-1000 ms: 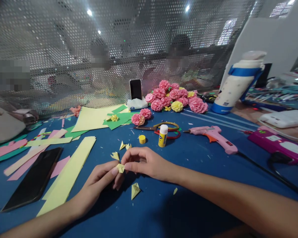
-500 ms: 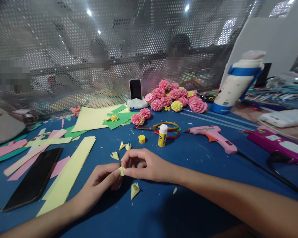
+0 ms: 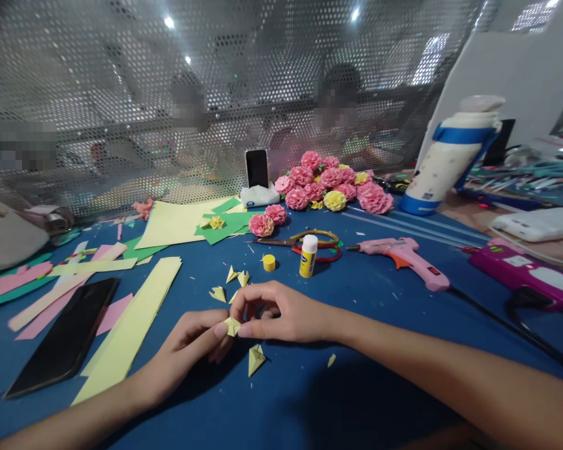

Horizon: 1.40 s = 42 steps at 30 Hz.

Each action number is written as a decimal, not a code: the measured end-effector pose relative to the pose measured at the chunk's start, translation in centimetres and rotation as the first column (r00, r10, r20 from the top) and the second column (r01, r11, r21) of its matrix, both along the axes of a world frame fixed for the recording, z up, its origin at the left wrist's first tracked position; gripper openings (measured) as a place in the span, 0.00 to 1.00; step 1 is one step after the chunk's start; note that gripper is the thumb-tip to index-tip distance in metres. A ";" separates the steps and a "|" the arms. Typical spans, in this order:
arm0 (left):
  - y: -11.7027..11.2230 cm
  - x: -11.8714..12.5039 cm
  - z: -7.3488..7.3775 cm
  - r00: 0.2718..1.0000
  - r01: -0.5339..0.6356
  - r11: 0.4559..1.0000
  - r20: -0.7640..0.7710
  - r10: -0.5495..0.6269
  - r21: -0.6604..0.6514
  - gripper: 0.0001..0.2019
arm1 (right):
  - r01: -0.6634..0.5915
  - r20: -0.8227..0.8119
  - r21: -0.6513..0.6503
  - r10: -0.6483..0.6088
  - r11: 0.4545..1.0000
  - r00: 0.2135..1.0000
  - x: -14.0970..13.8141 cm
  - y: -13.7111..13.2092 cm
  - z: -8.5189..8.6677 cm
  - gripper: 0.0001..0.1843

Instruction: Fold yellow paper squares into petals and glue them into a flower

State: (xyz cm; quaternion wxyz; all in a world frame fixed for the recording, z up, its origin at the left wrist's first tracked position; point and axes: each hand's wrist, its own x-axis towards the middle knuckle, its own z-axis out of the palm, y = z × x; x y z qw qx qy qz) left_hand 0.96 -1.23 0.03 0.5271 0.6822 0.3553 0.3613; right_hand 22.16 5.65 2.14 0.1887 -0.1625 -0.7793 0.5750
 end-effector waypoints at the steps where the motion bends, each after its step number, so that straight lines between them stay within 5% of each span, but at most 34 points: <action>1: 0.0 0.0 0.0 1.000 0.001 1.000 0.003 -0.001 0.000 0.25 | 0.004 0.000 0.000 -0.004 1.000 1.000 0.0 0.0 0.0 0.11; 42: 0.0 0.0 0.0 0.999 0.030 0.999 -0.024 -0.030 -0.019 0.25 | -0.007 0.055 0.118 0.000 0.993 0.998 0.0 0.0 0.2 0.10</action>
